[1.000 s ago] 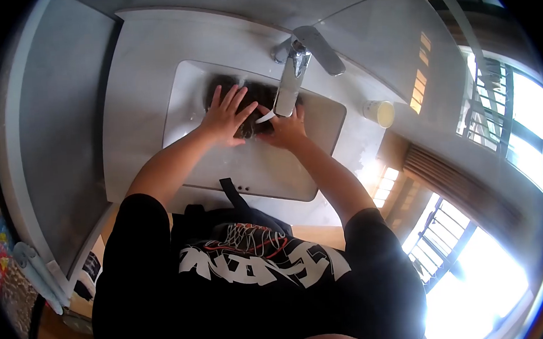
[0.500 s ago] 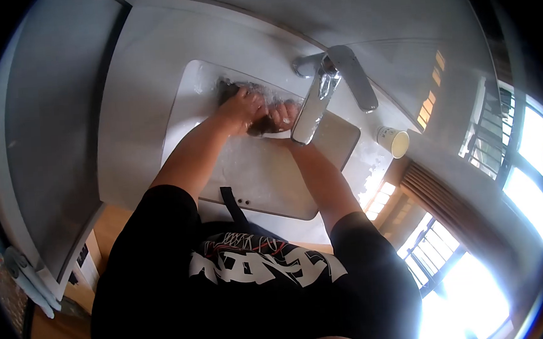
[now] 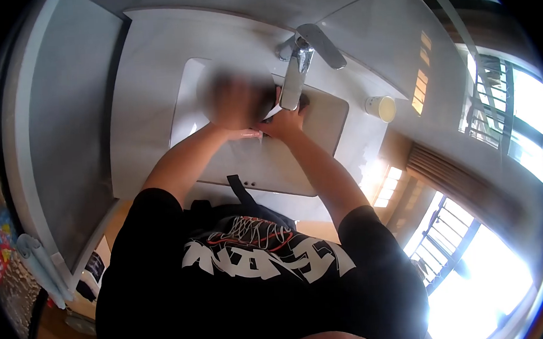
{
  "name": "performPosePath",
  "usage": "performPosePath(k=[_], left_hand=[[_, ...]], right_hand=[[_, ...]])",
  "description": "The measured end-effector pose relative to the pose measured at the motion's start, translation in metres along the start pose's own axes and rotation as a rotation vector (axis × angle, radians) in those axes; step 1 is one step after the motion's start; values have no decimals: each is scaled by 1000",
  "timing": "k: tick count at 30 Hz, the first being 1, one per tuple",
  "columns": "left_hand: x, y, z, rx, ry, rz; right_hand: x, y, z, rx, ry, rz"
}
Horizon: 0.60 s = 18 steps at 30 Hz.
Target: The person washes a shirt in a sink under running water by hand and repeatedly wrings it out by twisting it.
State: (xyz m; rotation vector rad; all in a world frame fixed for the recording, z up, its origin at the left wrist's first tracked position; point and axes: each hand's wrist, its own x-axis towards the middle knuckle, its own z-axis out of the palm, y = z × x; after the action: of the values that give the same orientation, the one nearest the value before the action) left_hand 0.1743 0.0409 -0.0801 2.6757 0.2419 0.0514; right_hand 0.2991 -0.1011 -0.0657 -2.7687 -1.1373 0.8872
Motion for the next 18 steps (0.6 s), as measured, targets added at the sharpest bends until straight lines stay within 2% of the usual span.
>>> performPosePath(k=[4, 6, 8, 9, 10, 11, 12, 13, 15, 16, 17, 18], left_hand=[[20, -7, 12, 81, -109, -12], [25, -11, 25, 129, -160, -111], [35, -15, 35, 21, -234, -228], [37, -17, 35, 12, -64, -210], [42, -24, 36, -15, -90, -165], [37, -39, 58, -14, 102, -51], [52, -35, 47, 62, -259, -209], [62, -14, -6, -141, -415, -349], [44, -17, 14, 121, -135, -87], [43, -23, 28, 217, -110, 21], [40, -12, 13, 170, -121, -39], [35, -10, 16, 139, -116, -84]], right_hand=[[14, 0, 31, -171, -130, -12], [25, 10, 46, -177, -126, -28], [37, 22, 60, -214, -152, -69], [42, 23, 51, -335, -145, -107], [46, 24, 44, -454, -141, -146], [46, 23, 39, -568, -145, -185], [44, 24, 45, -641, -136, -179], [42, 24, 50, -714, -127, -173], [69, 28, 72, -590, 12, -97], [74, 39, 86, -433, 91, -62], [72, 45, 93, -279, 177, -26], [56, 43, 80, 46, 183, 0]])
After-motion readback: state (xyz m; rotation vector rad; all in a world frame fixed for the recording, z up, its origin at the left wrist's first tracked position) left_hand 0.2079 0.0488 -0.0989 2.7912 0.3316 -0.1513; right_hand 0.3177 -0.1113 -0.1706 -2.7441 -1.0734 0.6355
